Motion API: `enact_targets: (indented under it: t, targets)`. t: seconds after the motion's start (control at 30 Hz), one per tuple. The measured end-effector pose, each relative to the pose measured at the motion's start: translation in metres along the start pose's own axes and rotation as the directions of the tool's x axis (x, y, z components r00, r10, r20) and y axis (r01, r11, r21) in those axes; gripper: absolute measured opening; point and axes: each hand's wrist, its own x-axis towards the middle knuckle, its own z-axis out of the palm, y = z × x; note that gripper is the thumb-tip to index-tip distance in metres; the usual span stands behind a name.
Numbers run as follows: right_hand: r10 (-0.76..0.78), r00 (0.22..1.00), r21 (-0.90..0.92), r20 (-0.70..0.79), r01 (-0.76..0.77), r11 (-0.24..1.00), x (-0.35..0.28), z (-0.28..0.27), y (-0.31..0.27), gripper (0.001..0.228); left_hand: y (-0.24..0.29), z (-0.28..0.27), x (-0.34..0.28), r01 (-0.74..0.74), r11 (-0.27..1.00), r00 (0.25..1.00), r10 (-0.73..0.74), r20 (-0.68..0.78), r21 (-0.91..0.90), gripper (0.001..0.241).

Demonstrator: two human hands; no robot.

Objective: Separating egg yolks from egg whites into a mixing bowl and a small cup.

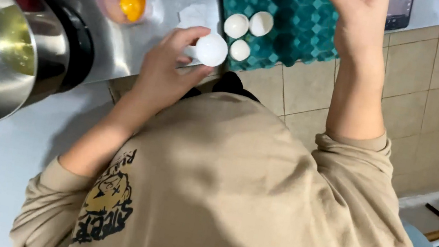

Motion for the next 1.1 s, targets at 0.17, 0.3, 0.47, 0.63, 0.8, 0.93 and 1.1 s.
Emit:
enact_targets:
  t: [0.17,0.3,0.47,0.63,0.8,0.93,1.1]
  targets:
    - [0.097,0.994,-0.077,-0.058,-0.101,0.992,-0.011,-0.080,0.028,0.024,-0.028,0.078,0.042,-0.156,0.947,0.978,0.107,0.181,0.282,0.054]
    - [0.037,0.996,-0.398,-0.082,-0.067,0.915,-0.010,-0.124,0.052,0.024,-0.038,0.105,0.053,-0.316,0.822,0.946,0.237,0.220,0.474,0.048]
    - [-0.036,0.981,-0.786,0.188,0.172,0.594,-0.003,-0.117,0.063,0.043,-0.031,0.113,0.049,-0.265,0.761,0.963,0.183,0.196,0.592,0.053]
    - [0.015,0.947,-0.895,0.321,0.298,0.332,0.003,-0.119,0.076,0.059,-0.024,0.117,0.039,-0.164,0.756,0.986,0.111,0.123,0.634,0.058]
    - [0.030,0.956,-0.886,0.292,0.259,0.384,0.005,-0.122,0.079,0.055,-0.012,0.105,0.035,-0.118,0.818,0.989,0.148,-0.008,0.563,0.051]
    - [0.033,0.966,-0.873,0.258,0.218,0.436,0.004,-0.125,0.072,0.051,-0.005,0.097,0.032,-0.092,0.848,0.979,0.173,-0.107,0.522,0.045]
    - [0.024,0.974,-0.835,0.227,0.182,0.520,0.010,-0.107,0.045,0.050,-0.003,0.081,0.026,-0.095,0.866,0.956,0.217,-0.200,0.490,0.041]
